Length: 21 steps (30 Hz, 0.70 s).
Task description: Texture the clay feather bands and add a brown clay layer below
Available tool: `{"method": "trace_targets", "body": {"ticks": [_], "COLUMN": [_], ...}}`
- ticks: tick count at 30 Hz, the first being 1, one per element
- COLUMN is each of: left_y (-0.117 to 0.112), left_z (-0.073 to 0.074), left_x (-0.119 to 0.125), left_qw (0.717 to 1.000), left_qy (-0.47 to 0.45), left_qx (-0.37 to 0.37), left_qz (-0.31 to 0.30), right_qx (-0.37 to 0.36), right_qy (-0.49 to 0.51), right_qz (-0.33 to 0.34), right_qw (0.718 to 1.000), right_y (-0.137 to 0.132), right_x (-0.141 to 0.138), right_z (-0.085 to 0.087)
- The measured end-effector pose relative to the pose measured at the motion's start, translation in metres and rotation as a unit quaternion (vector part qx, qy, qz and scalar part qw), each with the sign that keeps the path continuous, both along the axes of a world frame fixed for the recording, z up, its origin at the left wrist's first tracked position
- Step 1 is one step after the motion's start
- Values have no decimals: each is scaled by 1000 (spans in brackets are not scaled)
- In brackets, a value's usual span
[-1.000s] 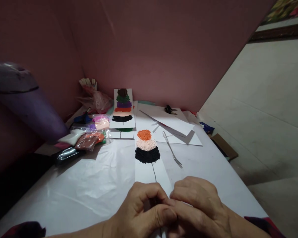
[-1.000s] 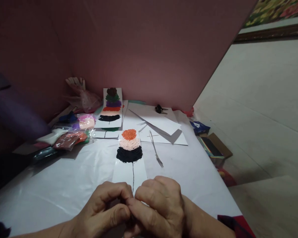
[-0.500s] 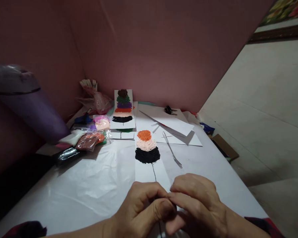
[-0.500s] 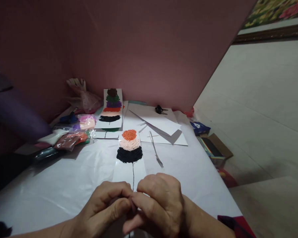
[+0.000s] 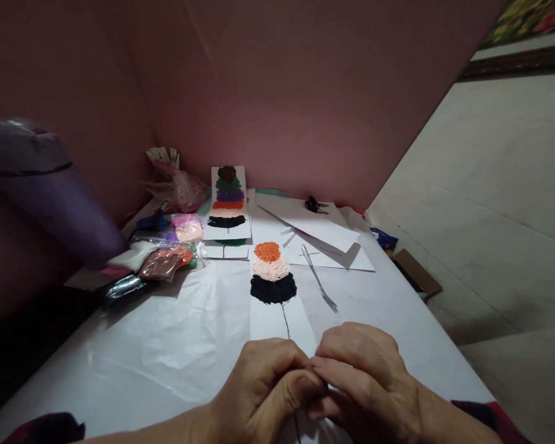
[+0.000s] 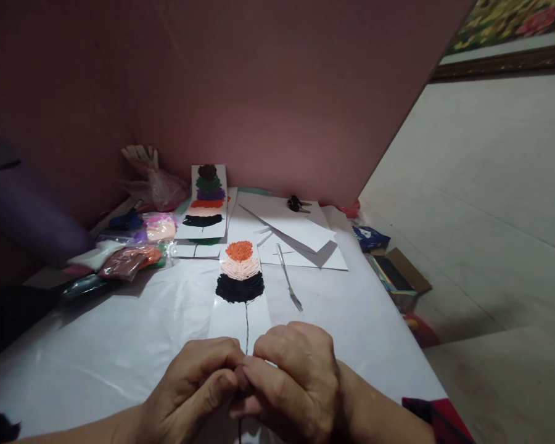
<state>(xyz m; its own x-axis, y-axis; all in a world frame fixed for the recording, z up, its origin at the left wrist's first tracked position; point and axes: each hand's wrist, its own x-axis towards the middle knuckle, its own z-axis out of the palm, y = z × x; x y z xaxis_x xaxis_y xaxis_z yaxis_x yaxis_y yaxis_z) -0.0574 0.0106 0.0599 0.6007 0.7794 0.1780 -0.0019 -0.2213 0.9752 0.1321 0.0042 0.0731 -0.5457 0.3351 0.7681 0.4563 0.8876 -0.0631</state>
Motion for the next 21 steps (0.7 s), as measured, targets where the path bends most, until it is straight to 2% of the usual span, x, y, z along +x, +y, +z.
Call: {"method": "trace_targets", "body": {"ticks": [2,7,9,12,16,21], "left_y": [1,1,1,0,-1,0], "left_z": [0,0,0,1,0,-1], "left_x": [1,4,4,4,3,4], "left_qw": [1000,999,998,999,999,999], "left_qy": [0,-43,-57,-45,-32,-42], "left_qx": [-19,32,15,-12,27,15], "left_qz": [-11,-7,-10,-5,13,15], "right_qx": [-2,8,6,2,-2,2], "right_qy": [4,16,19,21,14,4], "right_qz": [2,10,7,0,6,-3], "right_qw": [1000,1000,1000,1000,1000,1000], "right_y": [1,3,2,2,2,1], "right_x": [0,-1,-1,-1,0,1], "right_z": [-1,-5,-6,-6,-4,-4]}}
